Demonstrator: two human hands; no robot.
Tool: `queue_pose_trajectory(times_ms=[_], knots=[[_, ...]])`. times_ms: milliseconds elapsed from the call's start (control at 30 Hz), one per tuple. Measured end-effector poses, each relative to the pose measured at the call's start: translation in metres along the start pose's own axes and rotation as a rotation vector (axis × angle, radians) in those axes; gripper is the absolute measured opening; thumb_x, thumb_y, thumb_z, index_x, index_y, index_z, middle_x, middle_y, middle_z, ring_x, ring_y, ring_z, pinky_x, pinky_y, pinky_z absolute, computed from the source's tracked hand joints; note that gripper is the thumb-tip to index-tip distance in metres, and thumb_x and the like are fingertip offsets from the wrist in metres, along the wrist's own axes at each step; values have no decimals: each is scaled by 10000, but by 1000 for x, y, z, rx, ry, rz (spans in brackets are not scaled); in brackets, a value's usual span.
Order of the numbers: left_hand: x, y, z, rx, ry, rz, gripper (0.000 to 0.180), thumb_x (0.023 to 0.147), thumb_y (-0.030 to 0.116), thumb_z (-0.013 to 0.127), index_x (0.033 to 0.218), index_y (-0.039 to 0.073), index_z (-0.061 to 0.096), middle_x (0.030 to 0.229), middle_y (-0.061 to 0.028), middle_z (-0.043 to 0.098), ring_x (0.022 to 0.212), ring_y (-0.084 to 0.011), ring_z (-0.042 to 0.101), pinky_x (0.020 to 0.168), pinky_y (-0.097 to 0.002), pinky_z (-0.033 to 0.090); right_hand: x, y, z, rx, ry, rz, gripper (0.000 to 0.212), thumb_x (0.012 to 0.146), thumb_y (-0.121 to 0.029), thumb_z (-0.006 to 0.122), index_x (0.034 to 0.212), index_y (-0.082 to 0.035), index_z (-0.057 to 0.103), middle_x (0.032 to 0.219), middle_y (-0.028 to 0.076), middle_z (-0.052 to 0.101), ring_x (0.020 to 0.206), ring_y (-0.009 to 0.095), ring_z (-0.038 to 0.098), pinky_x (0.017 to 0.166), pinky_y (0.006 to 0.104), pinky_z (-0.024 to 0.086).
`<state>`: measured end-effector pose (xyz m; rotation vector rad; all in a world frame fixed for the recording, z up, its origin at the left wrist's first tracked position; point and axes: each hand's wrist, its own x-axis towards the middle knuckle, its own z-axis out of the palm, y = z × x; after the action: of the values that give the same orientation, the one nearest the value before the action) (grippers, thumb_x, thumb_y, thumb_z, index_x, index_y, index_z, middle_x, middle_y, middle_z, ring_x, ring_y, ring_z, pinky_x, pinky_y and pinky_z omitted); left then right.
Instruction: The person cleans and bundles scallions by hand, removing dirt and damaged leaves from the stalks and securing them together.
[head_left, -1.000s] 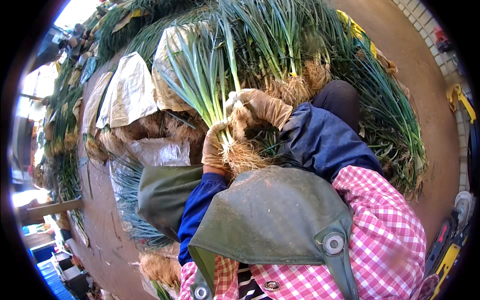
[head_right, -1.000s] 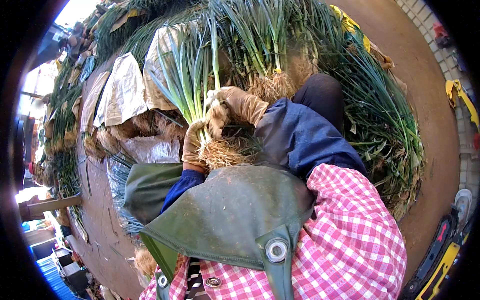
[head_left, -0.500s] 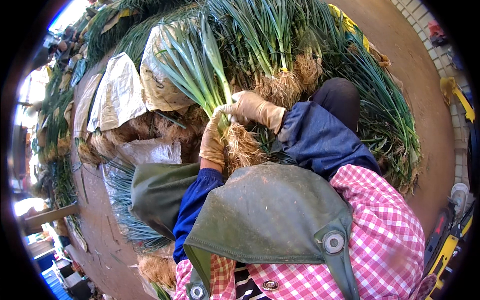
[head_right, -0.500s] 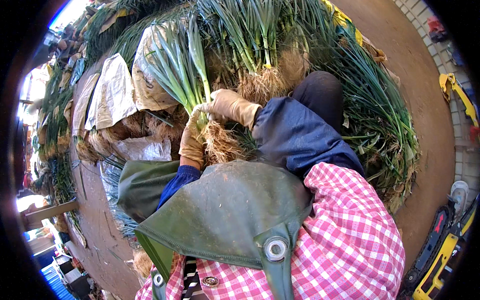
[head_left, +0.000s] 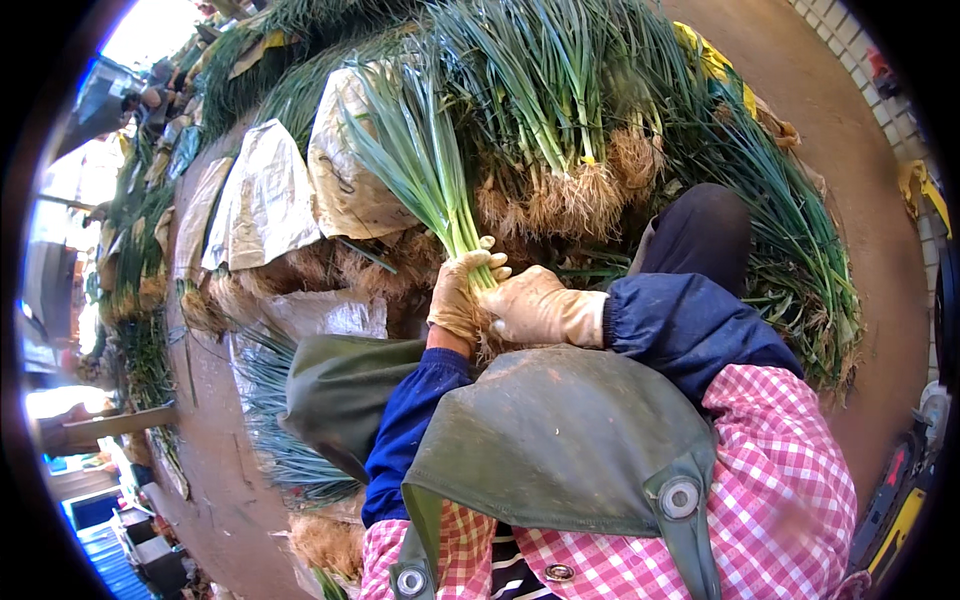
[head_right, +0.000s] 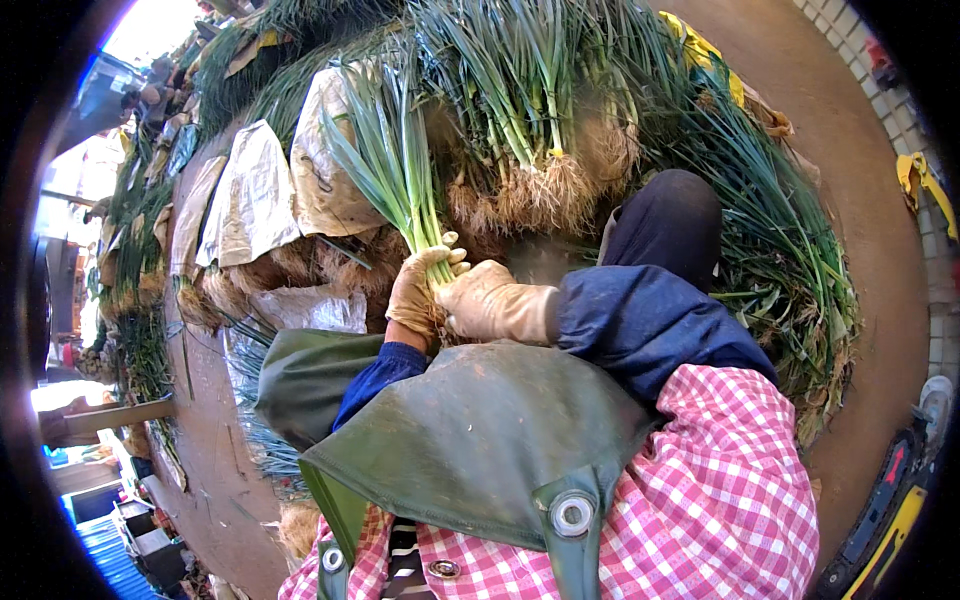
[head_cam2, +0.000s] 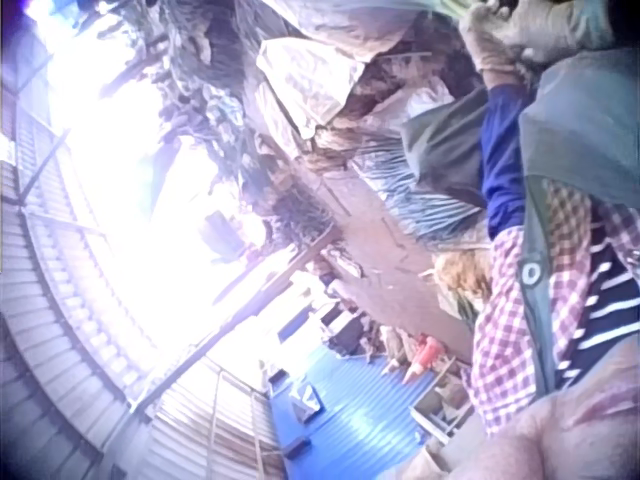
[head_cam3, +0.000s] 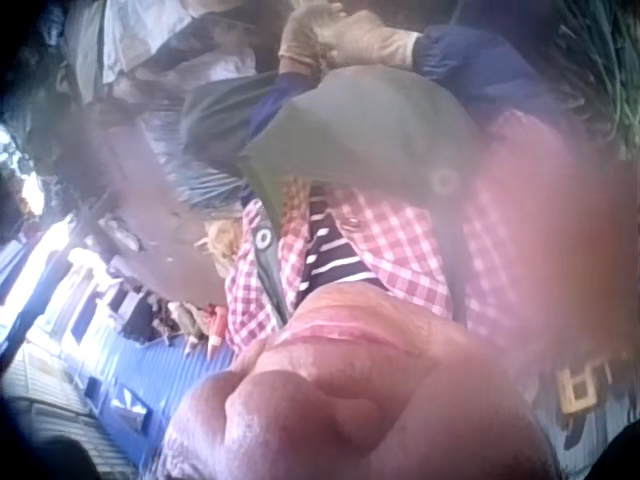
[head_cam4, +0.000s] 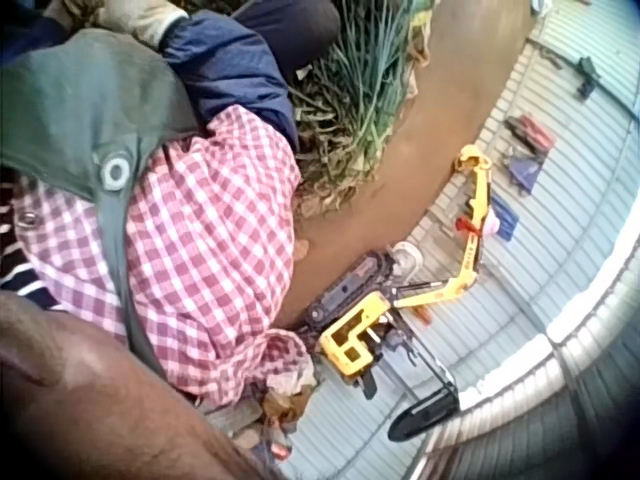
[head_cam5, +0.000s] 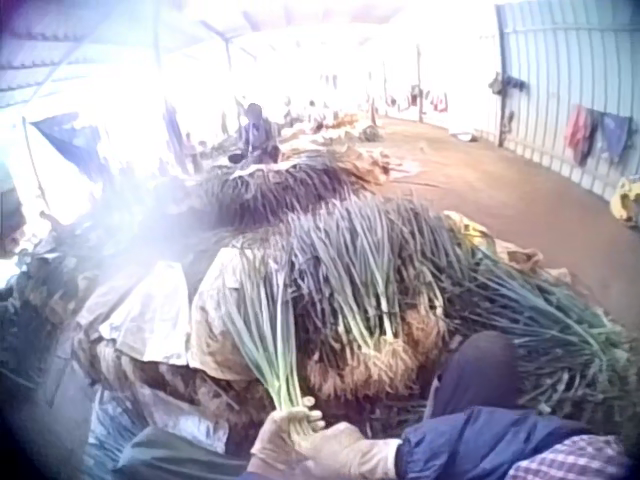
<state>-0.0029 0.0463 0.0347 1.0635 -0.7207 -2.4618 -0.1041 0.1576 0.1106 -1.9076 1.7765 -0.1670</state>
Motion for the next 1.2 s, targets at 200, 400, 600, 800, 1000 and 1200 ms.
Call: queue_pose_trajectory(times_ms=[200, 400, 600, 800, 1000, 1200], knots=[[-39, 45, 26, -127, -278, 53, 381, 818, 107, 601, 1165, -21, 506, 820, -66, 578, 675, -173, 581, 665, -323, 543, -43, 77, -8, -133, -306, 192, 314, 817, -356, 581, 994, -112, 670, 920, 131, 681, 903, 306, 651, 755, 427, 504], [-128, 164, 48, 778, -103, 5, 517, 757, 151, 658, 1198, -62, 490, 775, -55, 601, 590, -137, 576, 518, -249, 520, -74, 80, -53, 128, 231, 102, 406, 878, -451, 547, 1001, -71, 623, 861, 174, 651, 857, 363, 627, 736, 434, 481], [-228, 296, 72, 2784, 769, 534, 229, 795, 155, 587, 1018, 118, 617, 785, -158, 655, 724, -295, 655, 642, -436, 493, -102, 98, -101, 348, 786, -48, 184, 886, -226, 627, 932, -49, 610, 792, 108, 638, 700, 214, 638, 619, 326, 493], [-342, 381, 116, 3150, 1201, 980, 153, 901, 188, 529, 988, 134, 642, 675, -84, 575, 625, -224, 586, 645, -403, 461, -130, 133, -150, 932, 1173, -41, 149, 916, -173, 612, 966, -32, 614, 872, 49, 642, 674, 105, 645, 554, 214, 485], [-381, 403, 183, 3254, 1150, 1097, 191, 831, 113, 534, 1002, 112, 619, 831, -68, 620, 815, -238, 593, 738, -390, 442, -122, 165, -178, 984, 1221, -57, 227, 925, -207, 592, 1070, -32, 596, 958, 124, 669, 693, 137, 674, 505, 210, 520], [-370, 411, 219, 3333, 1250, 1350, 172, 841, 131, 516, 968, 122, 631, 824, -93, 621, 806, -271, 603, 751, -402, 464, -95, 161, -214, 1215, 1197, -231, 269, 911, -216, 608, 1101, -26, 592, 929, 98, 679, 696, 151, 675, 477, 223, 498]])
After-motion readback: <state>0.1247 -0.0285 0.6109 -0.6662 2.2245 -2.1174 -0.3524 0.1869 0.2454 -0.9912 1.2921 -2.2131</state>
